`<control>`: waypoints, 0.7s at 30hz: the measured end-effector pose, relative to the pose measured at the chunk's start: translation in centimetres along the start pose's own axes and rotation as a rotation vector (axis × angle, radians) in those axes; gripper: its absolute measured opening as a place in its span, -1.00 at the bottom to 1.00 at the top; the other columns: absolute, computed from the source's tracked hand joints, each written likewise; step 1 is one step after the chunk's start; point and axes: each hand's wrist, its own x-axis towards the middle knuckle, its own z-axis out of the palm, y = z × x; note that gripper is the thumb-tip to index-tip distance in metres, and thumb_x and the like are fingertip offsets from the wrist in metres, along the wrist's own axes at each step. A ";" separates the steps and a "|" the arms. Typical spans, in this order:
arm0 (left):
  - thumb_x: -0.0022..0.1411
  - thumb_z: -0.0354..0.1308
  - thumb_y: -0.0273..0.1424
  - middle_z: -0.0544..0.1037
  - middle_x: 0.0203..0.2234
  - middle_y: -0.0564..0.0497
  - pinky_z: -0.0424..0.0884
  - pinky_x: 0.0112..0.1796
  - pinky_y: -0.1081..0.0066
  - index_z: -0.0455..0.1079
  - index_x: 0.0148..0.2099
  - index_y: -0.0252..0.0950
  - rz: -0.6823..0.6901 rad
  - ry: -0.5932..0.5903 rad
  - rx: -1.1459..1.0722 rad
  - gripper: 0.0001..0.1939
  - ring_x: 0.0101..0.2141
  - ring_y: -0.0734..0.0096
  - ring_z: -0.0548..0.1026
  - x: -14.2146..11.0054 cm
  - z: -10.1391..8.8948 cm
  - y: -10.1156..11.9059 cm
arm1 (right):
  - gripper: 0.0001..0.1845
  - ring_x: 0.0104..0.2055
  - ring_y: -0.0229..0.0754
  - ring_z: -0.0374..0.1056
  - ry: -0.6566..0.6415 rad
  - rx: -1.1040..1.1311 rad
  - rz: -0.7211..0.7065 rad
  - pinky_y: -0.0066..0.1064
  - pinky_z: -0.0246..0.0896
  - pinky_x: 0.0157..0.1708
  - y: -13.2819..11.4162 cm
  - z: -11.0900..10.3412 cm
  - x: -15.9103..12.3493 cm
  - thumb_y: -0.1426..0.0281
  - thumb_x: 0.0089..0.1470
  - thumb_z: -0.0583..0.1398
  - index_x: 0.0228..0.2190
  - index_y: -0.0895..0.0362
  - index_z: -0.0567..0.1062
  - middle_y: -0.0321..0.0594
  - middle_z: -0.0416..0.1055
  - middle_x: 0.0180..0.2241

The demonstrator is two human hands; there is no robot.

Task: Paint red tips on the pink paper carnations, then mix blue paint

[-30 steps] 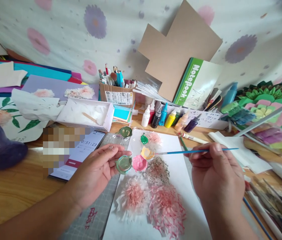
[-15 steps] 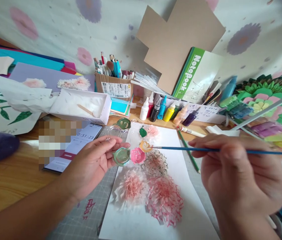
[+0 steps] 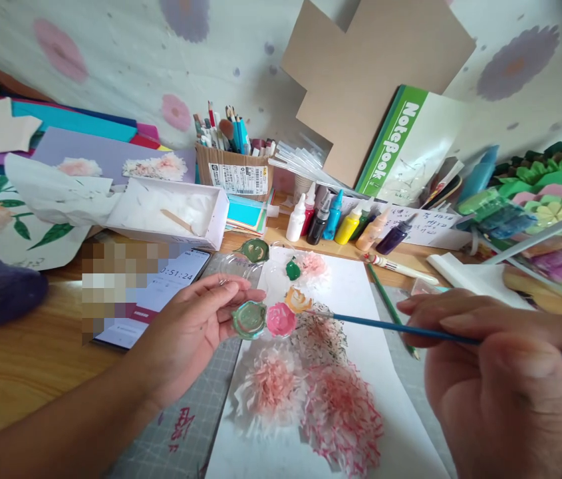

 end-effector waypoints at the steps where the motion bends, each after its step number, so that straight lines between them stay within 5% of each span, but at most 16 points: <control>1: 0.02 0.41 -0.29 0.70 -0.31 -0.13 0.51 -0.37 0.38 0.58 -0.33 -0.25 0.001 -0.012 0.007 -0.83 -0.24 0.15 0.62 -0.1 0.0 0.0 | -0.87 -0.29 -0.05 0.49 -0.020 -0.100 -0.114 -0.12 0.38 -0.18 -0.1 0.0 -0.1 0.20 0.07 0.35 -0.44 -0.04 0.61 -0.28 0.54 -0.43; 4: 0.12 0.35 -0.28 0.70 -0.30 -0.11 0.49 -0.33 0.40 0.57 -0.30 -0.25 0.008 -0.033 0.017 -0.85 -0.20 0.20 0.61 -0.4 0.1 0.1 | -0.95 -0.22 -0.11 0.51 -0.092 -0.252 -0.274 -0.18 0.38 -0.11 -0.1 -0.1 -0.3 0.38 0.13 0.30 -0.33 0.02 0.61 -0.33 0.57 -0.34; 11: 0.16 0.31 -0.27 0.70 -0.33 -0.05 0.41 -0.34 0.44 0.60 -0.33 -0.23 0.015 0.003 0.042 -0.86 -0.17 0.21 0.62 -0.3 0.0 0.0 | -0.93 -0.24 -0.23 0.48 0.001 -0.346 -0.255 -0.31 0.30 -0.06 -0.4 0.1 0.3 0.41 0.19 0.26 -0.32 0.06 0.59 -0.35 0.57 -0.37; 21: 0.15 0.34 -0.30 0.67 -0.38 -0.01 0.45 -0.33 0.43 0.58 -0.34 -0.24 0.001 -0.011 0.041 -0.88 -0.23 0.25 0.63 -0.2 0.1 -0.1 | -0.93 -0.24 -0.31 0.45 -0.123 -0.348 -0.277 -0.47 0.30 -0.05 -0.3 0.2 -0.2 0.42 0.24 0.23 -0.28 0.07 0.56 -0.38 0.57 -0.35</control>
